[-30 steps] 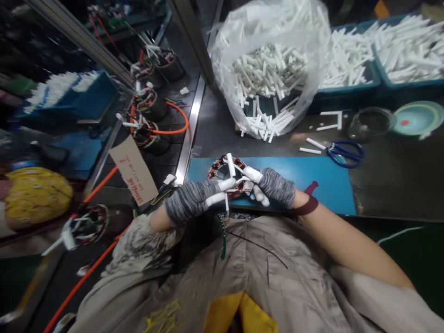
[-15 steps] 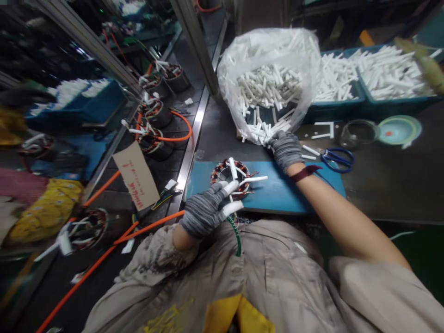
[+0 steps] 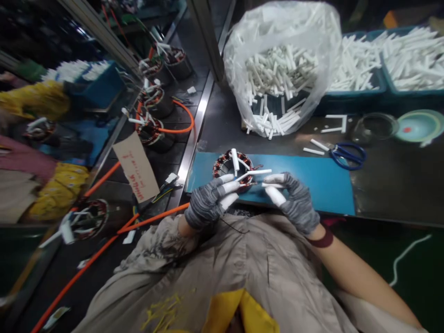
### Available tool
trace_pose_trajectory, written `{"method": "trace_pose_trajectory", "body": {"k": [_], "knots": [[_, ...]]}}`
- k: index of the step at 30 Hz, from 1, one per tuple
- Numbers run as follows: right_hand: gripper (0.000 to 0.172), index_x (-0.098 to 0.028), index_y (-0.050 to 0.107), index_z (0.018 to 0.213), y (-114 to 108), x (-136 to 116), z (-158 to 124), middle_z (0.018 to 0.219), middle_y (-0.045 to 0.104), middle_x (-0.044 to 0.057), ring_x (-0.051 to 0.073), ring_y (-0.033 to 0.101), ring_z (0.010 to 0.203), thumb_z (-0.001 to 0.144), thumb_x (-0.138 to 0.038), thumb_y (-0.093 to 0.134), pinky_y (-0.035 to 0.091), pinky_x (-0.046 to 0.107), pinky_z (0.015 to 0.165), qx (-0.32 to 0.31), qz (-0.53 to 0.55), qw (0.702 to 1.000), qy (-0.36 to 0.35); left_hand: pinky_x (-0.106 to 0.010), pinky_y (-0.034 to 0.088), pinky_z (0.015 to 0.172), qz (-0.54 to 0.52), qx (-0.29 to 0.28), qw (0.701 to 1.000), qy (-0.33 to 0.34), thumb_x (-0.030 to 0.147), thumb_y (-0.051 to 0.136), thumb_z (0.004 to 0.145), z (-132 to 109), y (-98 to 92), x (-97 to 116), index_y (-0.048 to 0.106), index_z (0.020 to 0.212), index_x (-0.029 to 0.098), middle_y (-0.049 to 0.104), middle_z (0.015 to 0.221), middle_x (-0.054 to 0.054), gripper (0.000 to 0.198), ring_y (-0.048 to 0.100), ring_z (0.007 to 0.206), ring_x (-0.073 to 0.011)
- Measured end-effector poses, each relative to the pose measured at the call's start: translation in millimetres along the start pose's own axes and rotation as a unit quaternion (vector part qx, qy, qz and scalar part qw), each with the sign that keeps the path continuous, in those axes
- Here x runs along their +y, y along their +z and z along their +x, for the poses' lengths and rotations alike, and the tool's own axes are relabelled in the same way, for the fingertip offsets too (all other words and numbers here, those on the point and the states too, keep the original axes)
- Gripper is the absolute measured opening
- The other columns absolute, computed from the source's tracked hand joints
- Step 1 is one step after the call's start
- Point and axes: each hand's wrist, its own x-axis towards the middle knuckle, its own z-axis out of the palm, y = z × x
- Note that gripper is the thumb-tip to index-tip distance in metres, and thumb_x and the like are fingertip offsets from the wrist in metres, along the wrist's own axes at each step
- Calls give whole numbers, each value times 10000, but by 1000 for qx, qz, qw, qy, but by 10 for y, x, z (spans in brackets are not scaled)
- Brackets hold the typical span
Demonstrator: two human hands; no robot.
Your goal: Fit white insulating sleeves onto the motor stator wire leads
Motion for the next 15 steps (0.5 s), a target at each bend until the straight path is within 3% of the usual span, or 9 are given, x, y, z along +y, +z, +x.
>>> {"method": "trace_pose_trajectory", "body": {"k": [2, 5, 9, 12, 15], "knots": [[162, -270, 805, 987, 46, 63, -24, 1020, 833, 44, 263, 790, 944, 886, -396, 823, 664, 422, 899, -27, 44, 997, 62, -307, 661, 1042, -9, 0, 1000, -2, 310, 640, 1071, 5, -9, -9, 759, 1309, 228, 776, 1351, -81, 279, 785, 1192, -199], [227, -268, 830, 1008, 93, 204, 59, 1191, 827, 45, 270, 766, 1124, 857, -435, 862, 628, 414, 1023, -56, 120, 986, 97, -312, 654, 1059, -28, -6, 999, -17, 314, 649, 1068, 12, -18, -15, 764, 1293, 213, 773, 1358, -94, 272, 786, 1191, -200], [307, -283, 854, 1063, 102, 289, 124, 1089, 844, 35, 244, 791, 937, 876, -527, 848, 667, 382, 871, -101, 190, 966, 142, -320, 629, 1108, -51, -15, 998, -18, 298, 637, 1073, 20, -29, -22, 762, 1298, 193, 775, 1349, -106, 279, 776, 1218, -205], [291, -282, 861, 1062, 92, 229, 122, 1185, 835, 43, 277, 789, 1062, 859, -490, 871, 656, 420, 969, -108, 161, 975, 109, -316, 617, 1125, -57, -27, 998, -27, 308, 614, 1083, 23, -32, -26, 759, 1308, 217, 770, 1367, -87, 282, 769, 1234, -195], [249, -299, 857, 1125, 72, 87, 132, 1254, 818, 37, 301, 757, 1211, 911, -422, 822, 607, 475, 1093, -145, 89, 985, 31, -323, 626, 1114, -59, -38, 996, -47, 323, 614, 1082, 15, -7, -18, 749, 1312, 229, 770, 1377, -79, 283, 769, 1233, -193]]}}
